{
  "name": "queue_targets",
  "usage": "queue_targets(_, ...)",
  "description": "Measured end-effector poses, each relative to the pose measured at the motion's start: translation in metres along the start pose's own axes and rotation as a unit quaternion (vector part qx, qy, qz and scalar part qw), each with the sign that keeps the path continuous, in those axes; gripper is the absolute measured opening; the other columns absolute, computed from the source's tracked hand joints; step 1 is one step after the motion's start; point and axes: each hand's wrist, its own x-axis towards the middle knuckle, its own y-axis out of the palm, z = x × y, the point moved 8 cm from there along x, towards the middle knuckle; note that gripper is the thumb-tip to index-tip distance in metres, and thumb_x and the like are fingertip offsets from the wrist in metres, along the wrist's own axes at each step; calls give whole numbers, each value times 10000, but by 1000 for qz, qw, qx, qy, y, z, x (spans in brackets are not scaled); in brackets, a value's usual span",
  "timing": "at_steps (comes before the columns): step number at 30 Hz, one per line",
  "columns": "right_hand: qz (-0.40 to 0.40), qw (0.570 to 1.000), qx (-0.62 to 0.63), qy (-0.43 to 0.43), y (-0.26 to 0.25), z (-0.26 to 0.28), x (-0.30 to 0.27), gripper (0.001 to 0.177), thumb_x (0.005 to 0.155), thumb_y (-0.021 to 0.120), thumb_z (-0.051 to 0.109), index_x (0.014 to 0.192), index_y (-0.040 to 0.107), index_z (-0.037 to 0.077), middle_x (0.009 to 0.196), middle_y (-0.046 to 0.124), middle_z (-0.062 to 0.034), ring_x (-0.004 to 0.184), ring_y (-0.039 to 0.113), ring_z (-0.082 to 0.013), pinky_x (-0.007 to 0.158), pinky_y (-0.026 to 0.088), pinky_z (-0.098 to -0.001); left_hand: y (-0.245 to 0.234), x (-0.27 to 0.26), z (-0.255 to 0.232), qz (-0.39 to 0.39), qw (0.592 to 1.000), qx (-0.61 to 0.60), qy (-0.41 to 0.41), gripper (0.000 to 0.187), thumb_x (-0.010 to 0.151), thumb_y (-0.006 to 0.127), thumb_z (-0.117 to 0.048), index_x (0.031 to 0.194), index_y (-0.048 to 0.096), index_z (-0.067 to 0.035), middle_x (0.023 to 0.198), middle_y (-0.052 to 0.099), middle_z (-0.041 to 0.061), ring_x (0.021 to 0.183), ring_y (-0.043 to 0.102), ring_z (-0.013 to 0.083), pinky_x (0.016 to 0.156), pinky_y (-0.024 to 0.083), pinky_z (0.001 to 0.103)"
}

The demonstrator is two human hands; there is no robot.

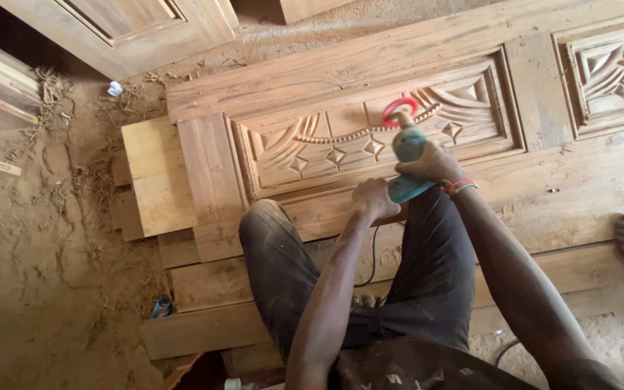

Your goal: The person sands the carved patterns on a wooden door using a power sander.

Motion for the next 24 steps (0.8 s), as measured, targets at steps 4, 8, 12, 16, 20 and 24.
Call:
queue_targets(4, -25, 999, 12, 35, -23, -6, -4, 793, 619, 856, 540, 1084, 722, -88, 1011, 742, -266, 944, 749, -345, 839, 585, -425, -5, 12, -18, 25, 999, 18, 35, 530, 688, 780, -336, 1140, 703, -69, 1100, 754, 155, 1016, 754, 302, 874, 622, 397)
queue_targets(8, -58, 995, 51, -56, -28, 7, -2, 777, 537, 843, 500, 1094, 741, -33, 992, 748, -247, 926, 743, -352, 808, 578, -441, -17, 18, -6, 27, 999, -5, 21, 490, 704, 729, -343, 1113, 719, -74, 1016, 788, 132, 919, 810, 278, 801, 664, 394)
queue_targets(12, -37, 997, -49, -44, 25, 1, -8, 825, 629, 855, 572, 1101, 737, -94, 1038, 729, -306, 979, 735, -392, 864, 585, -442, 23, -13, 18, -8, 999, -50, 16, 438, 716, 697, -330, 1075, 735, -82, 940, 789, 136, 850, 810, 289, 744, 655, 424)
queue_targets(16, -45, 997, -56, -29, 33, 39, -5, 856, 595, 873, 584, 1103, 717, -88, 1145, 681, -304, 1055, 682, -412, 893, 549, -468, -4, -17, 52, -92, 995, -20, 20, 413, 662, 748, -296, 1021, 760, -92, 974, 756, 172, 930, 748, 334, 798, 615, 443)
queue_targets(20, -3, 1000, -28, 13, 37, 33, -23, 963, 600, 855, 577, 1213, 630, -131, 1174, 687, -315, 1077, 700, -407, 924, 564, -460, 18, -16, 53, -74, 997, -1, 13, 380, 688, 748, -274, 1025, 752, -100, 973, 764, 161, 942, 749, 325, 819, 615, 439)
queue_targets(24, -5, 1000, -25, 14, 41, 40, -27, 979, 633, 854, 574, 1240, 595, -148, 1188, 662, -331, 1086, 687, -418, 920, 567, -465, 30, -21, 60, -27, 999, -22, 5, 375, 733, 750, -269, 1059, 722, -85, 1000, 765, 139, 932, 764, 292, 847, 606, 421)
